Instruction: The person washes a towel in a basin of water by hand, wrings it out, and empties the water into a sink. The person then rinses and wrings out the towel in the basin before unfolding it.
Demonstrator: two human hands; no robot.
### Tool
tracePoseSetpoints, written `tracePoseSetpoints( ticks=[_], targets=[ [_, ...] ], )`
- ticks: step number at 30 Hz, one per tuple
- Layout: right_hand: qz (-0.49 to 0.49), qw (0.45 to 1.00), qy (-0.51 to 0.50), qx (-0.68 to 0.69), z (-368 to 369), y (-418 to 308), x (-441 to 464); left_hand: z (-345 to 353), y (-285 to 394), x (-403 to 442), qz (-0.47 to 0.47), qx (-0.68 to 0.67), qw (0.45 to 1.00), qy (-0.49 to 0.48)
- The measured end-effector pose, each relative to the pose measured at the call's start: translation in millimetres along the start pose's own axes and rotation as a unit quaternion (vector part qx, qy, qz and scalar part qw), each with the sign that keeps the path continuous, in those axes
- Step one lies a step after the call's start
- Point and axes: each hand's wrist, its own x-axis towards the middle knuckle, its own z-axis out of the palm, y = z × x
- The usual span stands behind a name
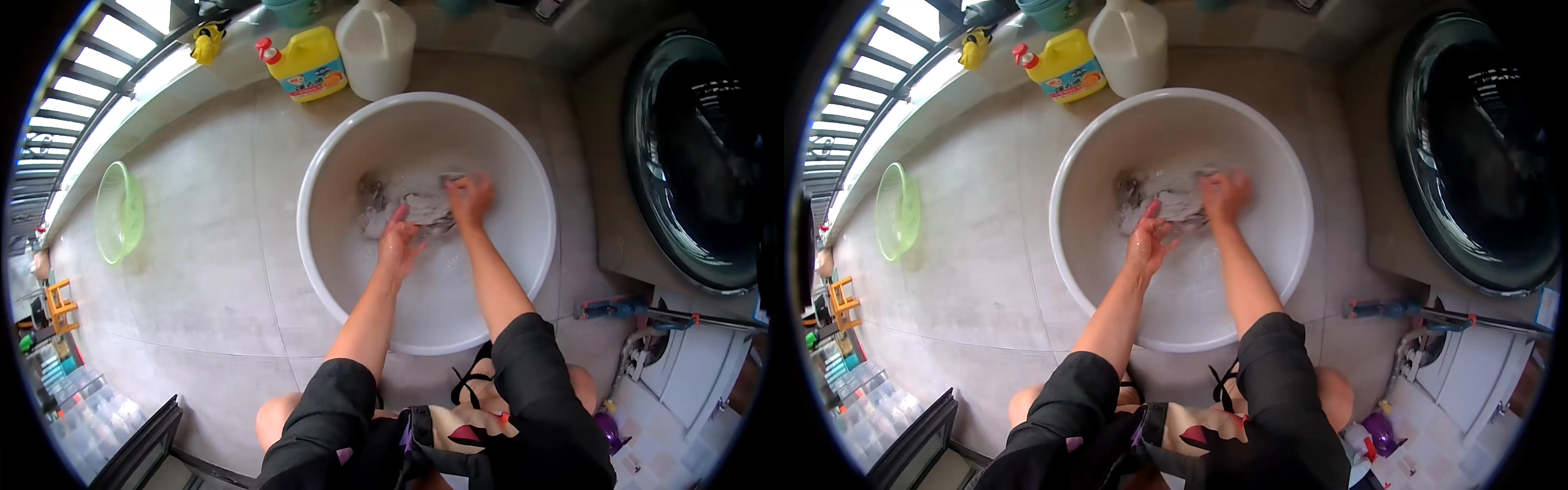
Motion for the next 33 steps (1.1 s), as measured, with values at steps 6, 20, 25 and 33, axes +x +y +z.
tracePoseSetpoints(
  ticks=[6, 20, 25, 33],
  targets=[
    [0.177, 0.892, -0.334, 0.246, -22.8, -48.7, -30.0, -15.5, -9.4, 43.2, -0.052, -0.042, 0.998, 0.015],
    [0.219, 0.951, -0.115, 0.183, 10.3, 10.4, -33.2, 7.0, -16.7, 14.5, 0.015, 0.069, 0.996, 0.045],
    [0.111, 0.874, -0.373, 0.29, -65.8, -71.4, -37.7, -31.6, -8.8, 45.1, -0.14, -0.196, 0.961, -0.133],
    [0.321, 0.806, -0.461, 0.187, -29.1, 8.7, -8.3, 6.4, -31.9, 14.7, 0.114, 0.161, 0.98, -0.012]
  ],
)
